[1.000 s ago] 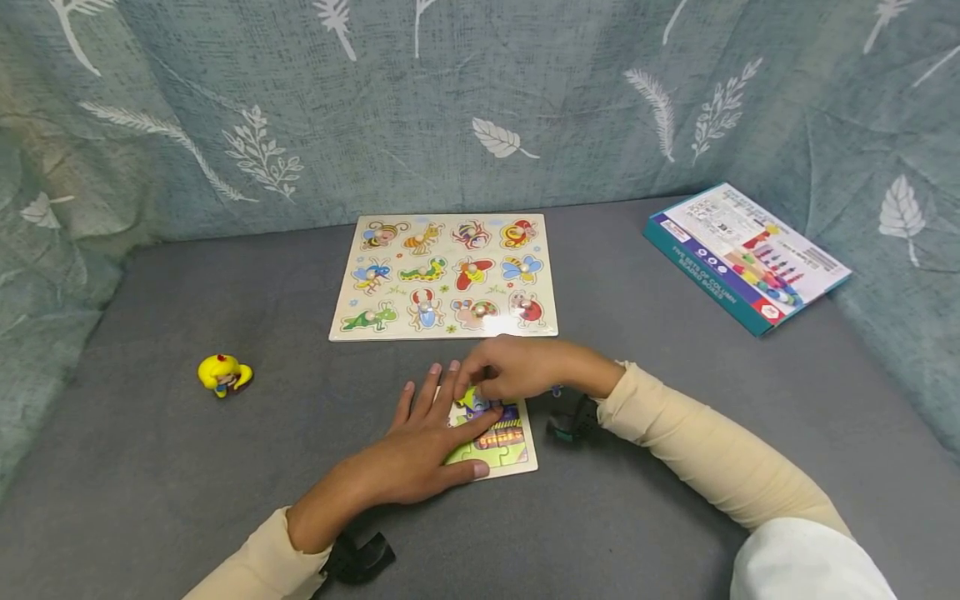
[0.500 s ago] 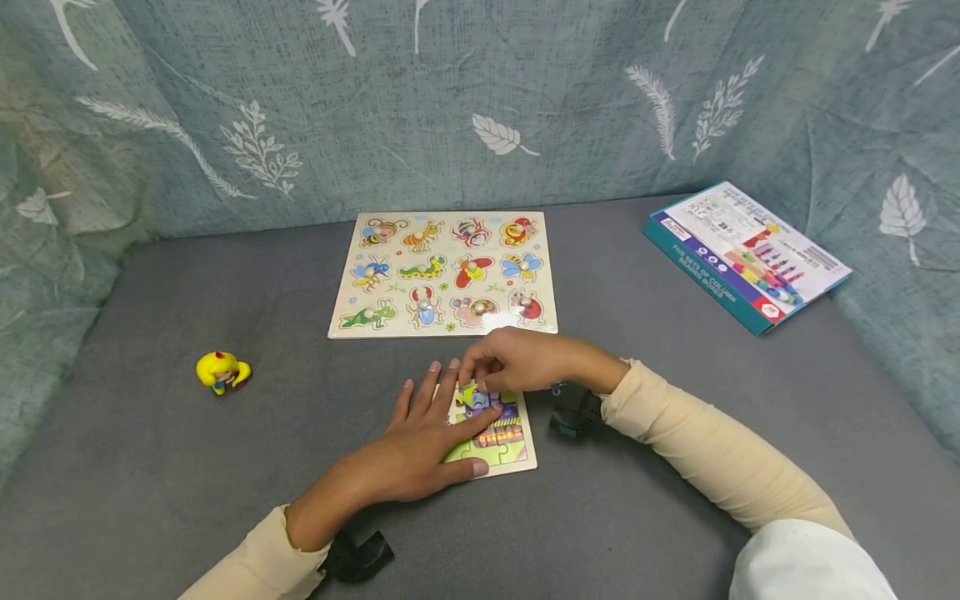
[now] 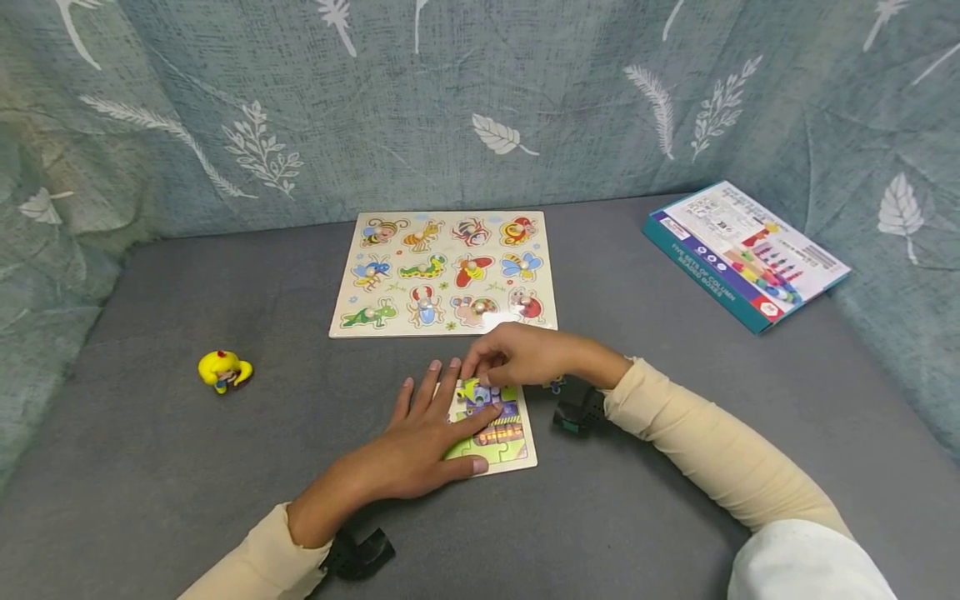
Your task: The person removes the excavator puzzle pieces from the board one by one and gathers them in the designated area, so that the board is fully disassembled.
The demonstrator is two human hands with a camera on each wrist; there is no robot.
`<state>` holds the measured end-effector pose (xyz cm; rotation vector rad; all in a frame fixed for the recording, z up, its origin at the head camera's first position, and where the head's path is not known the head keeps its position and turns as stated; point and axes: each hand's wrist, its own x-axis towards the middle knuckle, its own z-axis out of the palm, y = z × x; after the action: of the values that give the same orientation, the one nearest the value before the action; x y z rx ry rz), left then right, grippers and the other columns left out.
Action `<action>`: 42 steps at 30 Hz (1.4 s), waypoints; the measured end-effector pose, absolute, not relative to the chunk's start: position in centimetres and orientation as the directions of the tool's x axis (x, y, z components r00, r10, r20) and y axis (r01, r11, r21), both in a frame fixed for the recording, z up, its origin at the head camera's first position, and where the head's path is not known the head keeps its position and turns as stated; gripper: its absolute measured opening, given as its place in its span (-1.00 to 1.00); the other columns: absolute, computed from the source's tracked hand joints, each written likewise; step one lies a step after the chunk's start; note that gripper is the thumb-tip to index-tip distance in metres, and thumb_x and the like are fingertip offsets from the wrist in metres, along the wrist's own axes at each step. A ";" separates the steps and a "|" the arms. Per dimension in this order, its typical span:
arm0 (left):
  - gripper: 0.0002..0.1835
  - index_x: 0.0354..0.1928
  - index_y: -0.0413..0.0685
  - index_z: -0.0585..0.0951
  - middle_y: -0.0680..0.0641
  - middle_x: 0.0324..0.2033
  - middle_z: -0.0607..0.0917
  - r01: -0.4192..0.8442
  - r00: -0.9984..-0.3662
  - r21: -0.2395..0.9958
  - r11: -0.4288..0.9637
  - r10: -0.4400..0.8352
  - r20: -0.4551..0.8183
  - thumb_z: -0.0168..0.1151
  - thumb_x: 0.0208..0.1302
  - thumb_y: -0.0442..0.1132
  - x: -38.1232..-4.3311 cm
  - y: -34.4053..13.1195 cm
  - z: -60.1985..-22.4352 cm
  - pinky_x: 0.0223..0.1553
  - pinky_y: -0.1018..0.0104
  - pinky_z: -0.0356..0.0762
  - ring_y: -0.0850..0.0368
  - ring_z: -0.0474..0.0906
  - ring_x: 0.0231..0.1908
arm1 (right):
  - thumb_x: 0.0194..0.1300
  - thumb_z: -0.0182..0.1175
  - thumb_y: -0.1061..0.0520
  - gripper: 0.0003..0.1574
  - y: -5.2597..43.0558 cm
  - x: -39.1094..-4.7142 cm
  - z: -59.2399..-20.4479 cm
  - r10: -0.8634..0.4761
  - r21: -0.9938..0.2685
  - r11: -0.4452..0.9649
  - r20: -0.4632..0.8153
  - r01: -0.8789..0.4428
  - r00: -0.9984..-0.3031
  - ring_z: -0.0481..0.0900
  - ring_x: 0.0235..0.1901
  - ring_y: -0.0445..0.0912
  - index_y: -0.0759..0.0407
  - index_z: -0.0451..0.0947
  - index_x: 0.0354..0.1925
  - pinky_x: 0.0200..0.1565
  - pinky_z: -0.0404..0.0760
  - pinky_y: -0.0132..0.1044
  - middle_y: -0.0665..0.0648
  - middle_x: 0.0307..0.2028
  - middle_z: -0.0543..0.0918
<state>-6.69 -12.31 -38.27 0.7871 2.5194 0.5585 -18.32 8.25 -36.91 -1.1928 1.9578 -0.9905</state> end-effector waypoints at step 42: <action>-0.27 0.50 0.42 0.13 -0.21 0.49 -0.41 0.424 -0.749 0.482 0.767 0.596 -0.289 0.05 0.34 0.29 -6.7 -12.4 -38.3 0.29 -0.25 -0.58 -0.16 -0.64 0.43 | 0.33 0.13 0.41 -0.78 15.0 -19.7 -34.8 -0.847 -0.887 0.316 -0.105 -0.336 -0.521 0.52 -0.36 -0.12 0.41 0.63 -0.09 -0.29 0.52 -0.31 0.10 -0.34 0.66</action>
<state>-6.74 -12.43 -38.29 0.7728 2.5307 0.5451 -19.74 14.96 -34.82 -1.0418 2.0133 -1.1565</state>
